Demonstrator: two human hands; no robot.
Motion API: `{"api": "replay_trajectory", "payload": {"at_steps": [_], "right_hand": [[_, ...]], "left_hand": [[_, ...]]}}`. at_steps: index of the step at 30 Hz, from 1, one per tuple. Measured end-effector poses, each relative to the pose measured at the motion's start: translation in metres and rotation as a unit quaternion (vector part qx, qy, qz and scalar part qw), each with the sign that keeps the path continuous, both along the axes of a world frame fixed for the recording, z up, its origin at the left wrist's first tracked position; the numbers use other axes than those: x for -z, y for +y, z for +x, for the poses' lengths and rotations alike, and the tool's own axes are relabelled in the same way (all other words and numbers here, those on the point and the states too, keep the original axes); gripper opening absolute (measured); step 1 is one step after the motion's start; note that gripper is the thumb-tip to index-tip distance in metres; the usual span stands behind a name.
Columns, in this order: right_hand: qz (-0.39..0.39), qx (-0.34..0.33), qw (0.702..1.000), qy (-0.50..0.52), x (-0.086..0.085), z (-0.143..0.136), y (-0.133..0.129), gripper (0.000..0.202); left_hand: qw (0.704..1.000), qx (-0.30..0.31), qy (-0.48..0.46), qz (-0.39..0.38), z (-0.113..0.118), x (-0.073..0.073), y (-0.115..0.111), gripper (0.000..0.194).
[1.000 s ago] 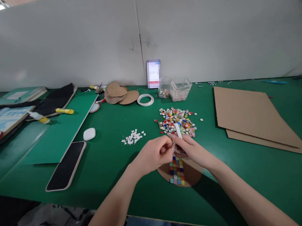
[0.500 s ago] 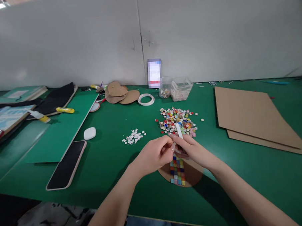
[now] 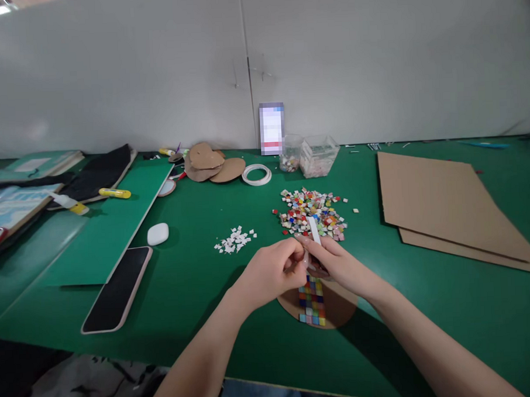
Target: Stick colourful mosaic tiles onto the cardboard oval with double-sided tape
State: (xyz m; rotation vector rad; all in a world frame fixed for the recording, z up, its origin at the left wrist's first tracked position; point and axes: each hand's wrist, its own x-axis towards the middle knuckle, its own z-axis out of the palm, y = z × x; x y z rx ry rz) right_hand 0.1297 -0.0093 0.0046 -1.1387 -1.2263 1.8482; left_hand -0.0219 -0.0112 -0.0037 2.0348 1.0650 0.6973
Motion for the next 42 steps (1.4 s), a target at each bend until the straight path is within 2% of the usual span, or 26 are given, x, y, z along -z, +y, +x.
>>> {"api": "replay_trajectory", "payload": {"at_steps": [13, 20, 32, 42], "right_hand": [[0.032, 0.0, 0.999, -0.019, 0.0033, -0.0004, 0.0002, 0.044], [0.076, -0.002, 0.996, -0.049, 0.0056, 0.0001, -0.0002, 0.04], [0.059, -0.001, 0.997, -0.053, 0.0038, 0.0015, 0.0016, 0.048], [0.042, 0.002, 0.997, -0.065, 0.0036, 0.0001, 0.0014, 0.049]], "left_hand": [[0.999, -0.008, 0.023, 0.021, -0.0003, -0.0007, 0.001, 0.013], [1.0, -0.013, 0.023, -0.007, 0.0014, -0.0023, -0.0003, 0.017], [0.999, 0.016, 0.019, -0.02, -0.0016, -0.0085, 0.0005, 0.01], [0.999, 0.008, 0.031, 0.006, -0.0011, -0.0052, 0.0002, 0.013]]}}
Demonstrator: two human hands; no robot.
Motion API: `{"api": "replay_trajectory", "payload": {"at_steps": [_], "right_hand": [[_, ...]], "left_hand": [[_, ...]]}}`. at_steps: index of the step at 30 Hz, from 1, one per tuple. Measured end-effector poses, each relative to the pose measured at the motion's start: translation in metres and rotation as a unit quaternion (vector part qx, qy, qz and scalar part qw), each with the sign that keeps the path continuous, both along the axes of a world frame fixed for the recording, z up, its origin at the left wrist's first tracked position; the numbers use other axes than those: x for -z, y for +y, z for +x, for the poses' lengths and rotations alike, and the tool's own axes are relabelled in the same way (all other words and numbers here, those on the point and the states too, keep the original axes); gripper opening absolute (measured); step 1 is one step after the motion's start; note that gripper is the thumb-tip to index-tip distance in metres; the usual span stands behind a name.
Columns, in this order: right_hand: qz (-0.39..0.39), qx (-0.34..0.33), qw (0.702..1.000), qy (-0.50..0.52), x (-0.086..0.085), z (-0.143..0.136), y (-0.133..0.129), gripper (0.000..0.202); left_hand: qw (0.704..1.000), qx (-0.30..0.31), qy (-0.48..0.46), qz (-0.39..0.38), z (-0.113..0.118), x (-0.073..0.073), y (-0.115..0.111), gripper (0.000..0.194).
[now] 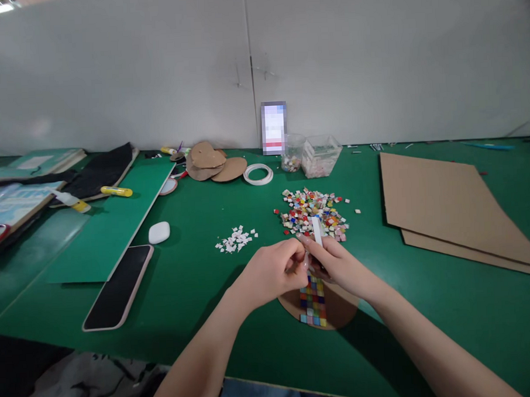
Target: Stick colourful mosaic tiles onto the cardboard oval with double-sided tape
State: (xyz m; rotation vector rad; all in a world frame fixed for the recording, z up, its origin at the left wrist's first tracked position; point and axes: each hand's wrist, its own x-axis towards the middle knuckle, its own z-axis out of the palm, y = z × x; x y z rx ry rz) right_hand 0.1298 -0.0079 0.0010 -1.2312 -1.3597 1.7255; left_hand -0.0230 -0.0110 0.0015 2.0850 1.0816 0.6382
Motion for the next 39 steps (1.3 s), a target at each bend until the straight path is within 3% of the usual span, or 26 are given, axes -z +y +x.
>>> {"api": "replay_trajectory", "payload": {"at_steps": [14, 26, 32, 39], "right_hand": [[0.031, -0.005, 0.999, -0.003, 0.002, 0.003, 0.0, 0.043], [0.087, -0.002, 0.994, -0.073, 0.007, 0.002, 0.001, 0.045], [0.06, 0.009, 0.998, -0.033, 0.004, 0.002, 0.0, 0.046], [-0.003, -0.034, 0.998, 0.054, -0.005, 0.007, 0.001, 0.047]], "left_hand": [[1.0, 0.005, -0.004, -0.011, 0.0, -0.004, 0.0, 0.01], [0.999, -0.002, 0.035, 0.028, 0.0, 0.001, 0.001, 0.008], [0.999, -0.004, 0.036, 0.015, -0.001, -0.002, 0.0, 0.007], [0.997, -0.066, 0.02, 0.032, -0.008, -0.002, 0.006, 0.005]]}}
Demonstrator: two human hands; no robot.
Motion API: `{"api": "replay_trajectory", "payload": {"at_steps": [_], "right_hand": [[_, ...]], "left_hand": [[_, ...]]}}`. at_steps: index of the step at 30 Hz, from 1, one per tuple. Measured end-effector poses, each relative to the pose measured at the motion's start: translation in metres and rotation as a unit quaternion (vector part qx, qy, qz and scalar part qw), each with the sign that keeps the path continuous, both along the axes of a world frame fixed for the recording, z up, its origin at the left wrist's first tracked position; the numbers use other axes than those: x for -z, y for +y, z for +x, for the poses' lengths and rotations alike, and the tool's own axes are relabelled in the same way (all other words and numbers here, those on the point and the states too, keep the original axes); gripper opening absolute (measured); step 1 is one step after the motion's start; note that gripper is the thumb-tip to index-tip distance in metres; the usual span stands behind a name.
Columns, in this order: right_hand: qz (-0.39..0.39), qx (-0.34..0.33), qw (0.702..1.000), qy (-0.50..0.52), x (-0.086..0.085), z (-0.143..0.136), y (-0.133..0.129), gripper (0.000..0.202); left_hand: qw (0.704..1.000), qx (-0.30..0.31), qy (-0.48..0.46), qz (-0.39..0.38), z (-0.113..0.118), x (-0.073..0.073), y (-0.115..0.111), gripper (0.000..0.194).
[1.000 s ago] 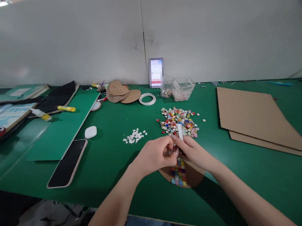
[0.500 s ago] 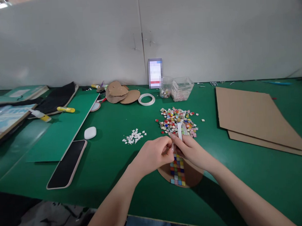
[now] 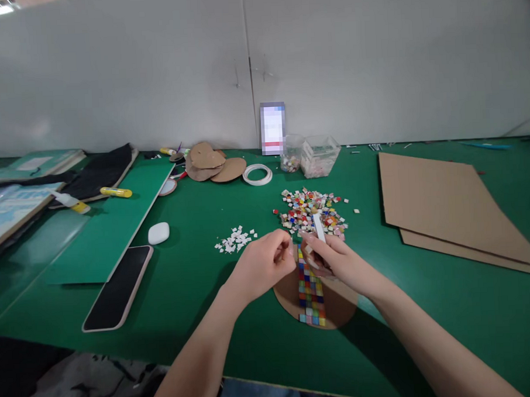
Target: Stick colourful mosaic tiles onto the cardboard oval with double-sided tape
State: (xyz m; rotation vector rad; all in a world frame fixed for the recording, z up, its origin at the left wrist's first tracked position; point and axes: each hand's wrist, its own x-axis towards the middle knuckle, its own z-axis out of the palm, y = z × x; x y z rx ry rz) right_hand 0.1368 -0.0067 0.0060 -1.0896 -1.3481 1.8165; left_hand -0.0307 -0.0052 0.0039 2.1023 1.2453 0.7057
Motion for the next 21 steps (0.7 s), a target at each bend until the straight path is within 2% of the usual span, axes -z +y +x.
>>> {"api": "replay_trajectory", "payload": {"at_steps": [5, 10, 17, 19, 21], "right_hand": [[-0.021, -0.011, 0.998, 0.064, -0.002, 0.0, -0.001, 0.041], [-0.024, -0.005, 0.997, 0.072, -0.005, -0.002, -0.002, 0.043], [-0.004, 0.025, 0.999, 0.041, -0.003, -0.004, -0.002, 0.042], [0.003, 0.032, 0.999, 0.027, -0.002, -0.005, -0.002, 0.041], [0.006, 0.036, 0.999, 0.023, -0.001, -0.005, -0.002, 0.041]], "left_hand": [[0.995, -0.09, 0.042, 0.021, -0.007, -0.001, 0.008, 0.009], [0.97, -0.204, 0.13, -0.014, -0.019, -0.002, 0.019, 0.014], [0.926, -0.278, 0.247, -0.064, -0.039, 0.003, 0.025, 0.01], [0.927, -0.281, 0.24, -0.058, -0.043, 0.004, 0.026, 0.004], [0.937, -0.272, 0.215, -0.035, -0.045, 0.005, 0.028, 0.01]]}}
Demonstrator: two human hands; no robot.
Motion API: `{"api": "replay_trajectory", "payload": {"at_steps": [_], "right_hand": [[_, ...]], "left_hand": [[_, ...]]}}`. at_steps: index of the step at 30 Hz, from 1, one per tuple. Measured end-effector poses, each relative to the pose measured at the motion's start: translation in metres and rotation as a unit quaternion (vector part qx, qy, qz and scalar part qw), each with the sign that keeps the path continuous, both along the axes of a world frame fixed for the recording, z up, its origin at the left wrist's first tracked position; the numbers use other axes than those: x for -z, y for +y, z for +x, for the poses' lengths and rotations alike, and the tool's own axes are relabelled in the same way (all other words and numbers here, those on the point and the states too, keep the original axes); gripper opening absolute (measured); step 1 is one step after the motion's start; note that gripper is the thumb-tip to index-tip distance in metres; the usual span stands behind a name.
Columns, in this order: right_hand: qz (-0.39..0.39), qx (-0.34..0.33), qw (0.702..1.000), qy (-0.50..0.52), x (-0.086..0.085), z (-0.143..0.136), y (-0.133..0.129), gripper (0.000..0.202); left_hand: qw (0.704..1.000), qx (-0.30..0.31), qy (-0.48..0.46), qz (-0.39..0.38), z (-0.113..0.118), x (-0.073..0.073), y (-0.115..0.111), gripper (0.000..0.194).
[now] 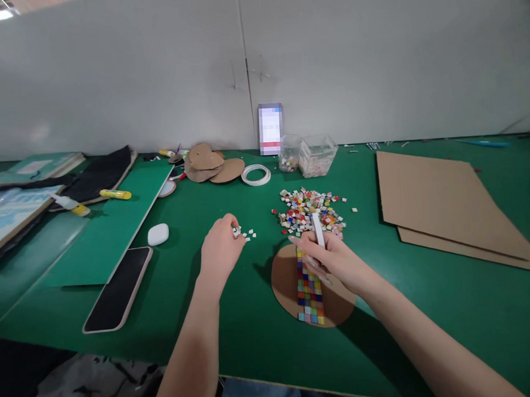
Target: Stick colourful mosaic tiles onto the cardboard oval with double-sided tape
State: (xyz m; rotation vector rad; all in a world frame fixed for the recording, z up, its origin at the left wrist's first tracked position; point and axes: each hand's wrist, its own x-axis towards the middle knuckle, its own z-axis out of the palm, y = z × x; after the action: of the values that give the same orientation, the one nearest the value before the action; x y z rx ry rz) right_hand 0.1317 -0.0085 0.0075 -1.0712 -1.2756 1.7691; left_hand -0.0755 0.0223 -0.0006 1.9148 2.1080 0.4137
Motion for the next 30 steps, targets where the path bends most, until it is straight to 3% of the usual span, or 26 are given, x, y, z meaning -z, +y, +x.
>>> {"api": "replay_trajectory", "payload": {"at_steps": [2, 7, 10, 13, 16, 19, 22, 25, 30], "right_hand": [[0.003, 0.003, 1.0, 0.003, 0.0, -0.001, 0.001, 0.042], [0.016, 0.019, 1.0, 0.014, 0.002, -0.004, 0.002, 0.043], [0.02, 0.023, 0.999, 0.01, 0.007, -0.004, 0.001, 0.041], [-0.006, 0.031, 0.999, 0.018, 0.01, -0.004, 0.001, 0.039], [-0.02, 0.029, 0.999, 0.032, 0.008, -0.005, 0.001, 0.039], [0.0, 0.033, 0.999, 0.031, 0.006, -0.006, 0.002, 0.039], [0.02, 0.027, 0.999, 0.004, 0.007, -0.007, 0.002, 0.04], [0.037, 0.008, 0.999, -0.015, 0.007, -0.007, 0.002, 0.043], [0.032, 0.01, 0.999, -0.015, 0.007, -0.006, 0.003, 0.041]], "left_hand": [[0.999, 0.018, -0.02, 0.023, 0.001, 0.001, 0.001, 0.016], [0.997, 0.046, -0.036, 0.05, 0.008, 0.003, 0.0, 0.011], [0.995, 0.048, -0.036, 0.078, 0.01, 0.003, -0.001, 0.025], [0.989, 0.058, -0.109, 0.083, 0.011, 0.001, -0.001, 0.035], [0.966, 0.092, -0.24, 0.023, 0.017, 0.0, -0.004, 0.039], [0.925, 0.157, -0.34, -0.069, 0.027, -0.001, -0.011, 0.042], [0.896, 0.211, -0.374, -0.114, 0.037, -0.002, -0.018, 0.039], [0.88, 0.227, -0.397, -0.13, 0.043, -0.001, -0.023, 0.034], [0.878, 0.23, -0.401, -0.122, 0.047, 0.001, -0.023, 0.03]]}}
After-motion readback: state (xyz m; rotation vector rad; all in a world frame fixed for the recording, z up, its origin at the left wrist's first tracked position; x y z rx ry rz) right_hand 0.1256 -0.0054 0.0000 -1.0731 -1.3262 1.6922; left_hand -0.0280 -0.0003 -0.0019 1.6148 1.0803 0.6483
